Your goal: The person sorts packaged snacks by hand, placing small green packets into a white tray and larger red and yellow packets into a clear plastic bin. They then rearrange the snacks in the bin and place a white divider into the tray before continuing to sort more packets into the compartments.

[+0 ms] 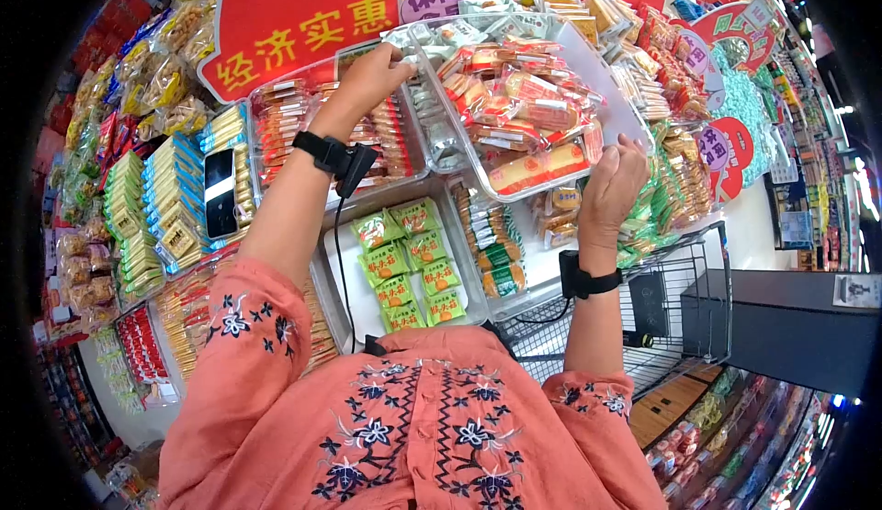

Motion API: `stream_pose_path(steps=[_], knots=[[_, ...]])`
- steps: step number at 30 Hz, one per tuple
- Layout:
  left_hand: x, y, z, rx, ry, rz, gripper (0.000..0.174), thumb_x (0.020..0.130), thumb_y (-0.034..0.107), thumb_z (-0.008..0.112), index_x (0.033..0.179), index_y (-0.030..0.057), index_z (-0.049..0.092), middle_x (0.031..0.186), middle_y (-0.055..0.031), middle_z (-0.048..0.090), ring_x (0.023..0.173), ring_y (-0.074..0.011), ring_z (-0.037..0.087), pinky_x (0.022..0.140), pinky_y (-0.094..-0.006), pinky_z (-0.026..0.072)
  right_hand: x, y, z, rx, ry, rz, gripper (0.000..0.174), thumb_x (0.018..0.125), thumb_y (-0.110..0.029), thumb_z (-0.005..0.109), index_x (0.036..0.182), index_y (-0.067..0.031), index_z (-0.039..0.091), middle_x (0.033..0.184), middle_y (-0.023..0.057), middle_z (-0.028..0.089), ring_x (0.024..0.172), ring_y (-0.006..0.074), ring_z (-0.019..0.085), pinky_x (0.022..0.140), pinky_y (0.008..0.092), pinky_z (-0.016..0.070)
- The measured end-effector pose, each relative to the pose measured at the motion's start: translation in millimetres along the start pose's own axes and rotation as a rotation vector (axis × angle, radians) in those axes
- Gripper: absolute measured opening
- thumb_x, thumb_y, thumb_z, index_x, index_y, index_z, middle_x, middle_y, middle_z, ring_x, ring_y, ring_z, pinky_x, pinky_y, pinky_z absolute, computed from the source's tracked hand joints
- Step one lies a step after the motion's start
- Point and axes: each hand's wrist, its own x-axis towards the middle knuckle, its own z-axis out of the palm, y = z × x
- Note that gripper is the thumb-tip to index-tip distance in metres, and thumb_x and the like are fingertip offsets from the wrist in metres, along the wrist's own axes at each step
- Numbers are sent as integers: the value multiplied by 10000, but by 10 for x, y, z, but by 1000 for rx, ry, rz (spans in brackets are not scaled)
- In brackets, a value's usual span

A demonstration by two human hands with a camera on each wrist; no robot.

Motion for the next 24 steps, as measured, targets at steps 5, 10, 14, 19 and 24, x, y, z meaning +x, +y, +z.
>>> stream_pose_path(steps=[5, 10, 14, 19, 24], knots=[[-471, 24, -145, -173, -232, -51, 391, 940, 338, 691, 1117, -10, 672, 1016, -172, 725, 926, -253, 691, 822, -369, 526, 19, -295, -278, 100, 33, 174, 270, 1031, -172, 502, 1156, 49, 594, 1297, 223, 593, 1265, 361, 517, 1125, 470, 340], [-1036, -329, -393, -22, -85, -161, 378, 940, 328, 677, 1130, 2, 670, 1026, -178, 724, 932, -293, 694, 822, -397, 521, -69, -1116, -596, 630, -65, 98, 170, 1028, -69, 511, 1123, 27, 614, 1143, 159, 655, 1041, 228, 643, 898, 359, 520], [-1392, -487, -667, 26, 62, -246, 423, 935, 346, 683, 1158, -13, 661, 1046, -199, 723, 963, -309, 701, 836, -405, 525, -254, -1694, -385, 757, -511, 77, 132, 973, -53, 621, 1090, 5, 636, 1020, 137, 672, 867, 226, 669, 791, 333, 538], [-1752, -552, -715, -87, 164, -304, 357, 966, 224, 687, 1201, -39, 637, 1031, -147, 713, 933, -218, 690, 821, -327, 547, -194, -2237, 117, 784, -613, -209, 303, 880, -62, 706, 1162, -2, 613, 1050, 176, 642, 943, 346, 660, 798, 407, 536], [-2082, -378, -600, -311, 289, -273, 349, 935, 215, 709, 1156, -43, 629, 1042, -209, 708, 940, -303, 709, 817, -381, 545, -135, -2300, 970, 576, -613, -310, 454, 795, -134, 800, 1169, -5, 578, 1104, 186, 628, 1075, 394, 616, 867, 478, 524]])
